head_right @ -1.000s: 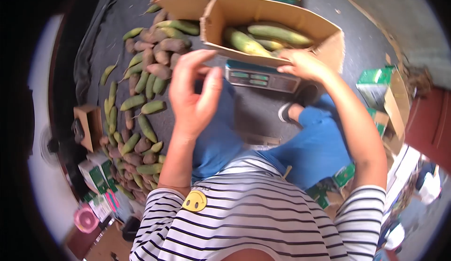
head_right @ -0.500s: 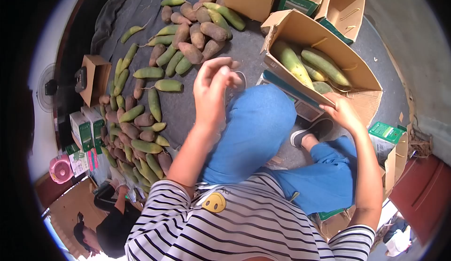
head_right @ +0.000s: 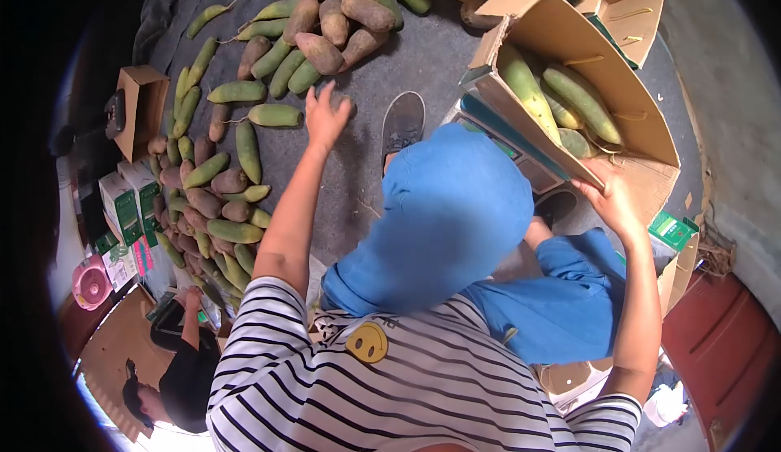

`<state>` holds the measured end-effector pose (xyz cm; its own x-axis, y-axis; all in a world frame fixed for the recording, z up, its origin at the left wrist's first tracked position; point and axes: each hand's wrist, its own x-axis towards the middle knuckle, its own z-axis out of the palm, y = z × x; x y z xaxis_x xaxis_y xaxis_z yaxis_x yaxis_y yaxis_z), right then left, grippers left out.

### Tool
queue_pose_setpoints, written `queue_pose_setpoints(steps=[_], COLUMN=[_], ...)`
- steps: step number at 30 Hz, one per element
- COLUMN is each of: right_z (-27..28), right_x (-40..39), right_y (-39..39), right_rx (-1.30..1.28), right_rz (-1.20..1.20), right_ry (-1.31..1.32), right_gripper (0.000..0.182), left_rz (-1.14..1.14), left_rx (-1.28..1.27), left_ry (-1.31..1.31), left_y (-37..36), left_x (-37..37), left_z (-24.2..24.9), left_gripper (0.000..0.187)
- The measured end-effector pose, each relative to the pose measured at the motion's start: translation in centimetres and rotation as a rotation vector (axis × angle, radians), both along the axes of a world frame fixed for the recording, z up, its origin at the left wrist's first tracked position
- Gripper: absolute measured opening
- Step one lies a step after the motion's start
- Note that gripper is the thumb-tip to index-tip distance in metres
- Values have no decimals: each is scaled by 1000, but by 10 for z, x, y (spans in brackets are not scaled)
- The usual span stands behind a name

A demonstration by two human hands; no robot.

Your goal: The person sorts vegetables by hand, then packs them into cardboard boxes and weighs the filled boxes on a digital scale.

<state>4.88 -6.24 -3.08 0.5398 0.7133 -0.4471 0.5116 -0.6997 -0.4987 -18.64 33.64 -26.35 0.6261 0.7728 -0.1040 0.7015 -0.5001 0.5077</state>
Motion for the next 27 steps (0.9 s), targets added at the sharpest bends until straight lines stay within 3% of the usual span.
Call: queue_pose_setpoints(steps=[2, 4, 6, 8, 11, 15, 18, 20, 23, 25, 27], right_z=[0, -4, -4, 5, 4, 3, 1, -2, -1, -2, -8], right_x=[0, 0, 0, -2, -2, -1, 1, 1, -1, 1, 2], right_y=[1, -1, -4, 2, 4, 3, 0, 0, -4, -8, -12], right_rx=[-13, -7, -5, -30, -13, -21, -18, 6, 34, 66, 108], right_rz=[16, 20, -20, -42, -60, -76, -45, -17, -44, -24, 18], right_ry=[-27, -5, -7, 33, 45, 65, 30, 8, -17, -22, -53], right_gripper=[28, 30, 31, 31, 30, 29, 28, 28, 28, 29, 28], left_rz=[34, 219, 541, 724, 718, 780, 883, 769, 473, 237, -60], left_rx=[-64, -349, -412, -357, -604, -719, -910, -1125, -1189, -1097, -902], left_ry=[-119, -453, -670, -433, -355, -392, -374, -443, -460, -488, -721], left_y=[36, 67, 73, 85, 101, 99, 77, 51, -1, -30, -62], left_x=[19, 38, 58, 64, 67, 80, 79, 65, 42, 44, 63], left_z=[-16, -40, -47, -69, -105, -93, -54, -37, -3, 48, 130], left_gripper=[64, 62, 64, 71, 78, 76, 67, 59, 58, 57, 63])
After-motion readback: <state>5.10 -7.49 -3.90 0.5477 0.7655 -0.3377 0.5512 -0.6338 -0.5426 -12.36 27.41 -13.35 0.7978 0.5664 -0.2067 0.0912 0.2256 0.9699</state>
